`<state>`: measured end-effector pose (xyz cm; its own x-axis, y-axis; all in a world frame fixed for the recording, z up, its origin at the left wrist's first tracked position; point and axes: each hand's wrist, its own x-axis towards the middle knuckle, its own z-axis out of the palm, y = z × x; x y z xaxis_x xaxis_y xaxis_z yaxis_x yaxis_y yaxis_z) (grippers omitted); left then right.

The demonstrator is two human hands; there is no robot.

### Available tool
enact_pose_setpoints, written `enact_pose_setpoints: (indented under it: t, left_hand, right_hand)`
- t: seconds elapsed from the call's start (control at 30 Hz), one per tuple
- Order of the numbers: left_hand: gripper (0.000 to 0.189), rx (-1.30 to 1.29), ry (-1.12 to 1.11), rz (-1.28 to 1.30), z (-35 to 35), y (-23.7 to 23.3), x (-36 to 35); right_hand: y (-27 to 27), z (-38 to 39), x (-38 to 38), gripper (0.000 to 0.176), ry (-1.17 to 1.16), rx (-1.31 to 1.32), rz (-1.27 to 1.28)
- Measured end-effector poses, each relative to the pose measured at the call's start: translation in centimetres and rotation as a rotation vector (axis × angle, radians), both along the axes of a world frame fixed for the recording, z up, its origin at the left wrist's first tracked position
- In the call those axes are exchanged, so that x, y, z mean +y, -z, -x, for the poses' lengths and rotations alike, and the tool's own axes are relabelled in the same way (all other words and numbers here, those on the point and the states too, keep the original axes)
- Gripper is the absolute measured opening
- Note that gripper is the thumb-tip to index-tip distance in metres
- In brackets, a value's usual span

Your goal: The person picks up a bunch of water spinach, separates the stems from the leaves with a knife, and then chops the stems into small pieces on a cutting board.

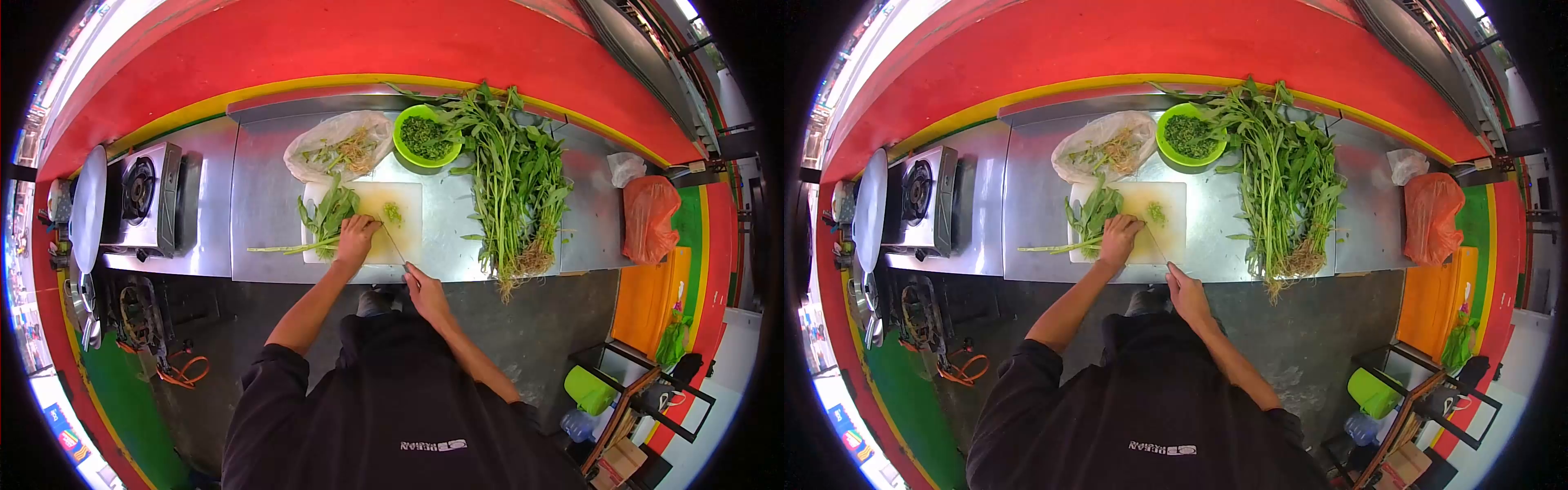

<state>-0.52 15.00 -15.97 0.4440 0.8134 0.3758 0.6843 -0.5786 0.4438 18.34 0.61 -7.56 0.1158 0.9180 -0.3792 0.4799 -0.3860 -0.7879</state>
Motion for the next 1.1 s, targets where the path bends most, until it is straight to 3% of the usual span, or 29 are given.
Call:
enact_pose_setpoints:
  t: [0.17,0.23,0.47,0.53,0.87,1.03,1.1]
  left_hand:
    - [0.022,0.041,-0.036,0.031,-0.3,-0.1,-0.2]
    - [0.024,0.051,-0.031,0.066,-0.1,-0.9,-0.6]
    - [0.028,-0.047,-0.011,0.072,-0.7,-1.8,-0.7]
    - [0.028,-0.038,-0.014,0.076,-0.5,-1.5,-0.9]
    - [0.024,-0.039,-0.003,0.095,-0.3,-1.7,-0.3]
    - [0.027,0.01,-0.004,0.09,-0.2,-1.7,-0.5]
    - [0.028,0.019,-0.009,0.088,-0.2,-1.9,-0.6]
  right_hand:
    - [3.2,0.0,0.3,0.032,-0.037,-0.094,-0.248]
    - [3.4,-0.1,0.9,0.033,-0.094,-0.157,-0.219]
    - [2.1,-1.2,0.3,0.034,-0.052,0.085,-0.218]
    - [1.8,-1.7,0.5,0.035,-0.085,0.055,-0.075]
    - [1.4,-1.1,0.4,0.034,-0.074,0.026,-0.095]
    - [3.7,-0.3,0.8,0.034,-0.062,-0.014,-0.302]
    - [3.7,0.0,1.1,0.034,-0.056,-0.005,-0.247]
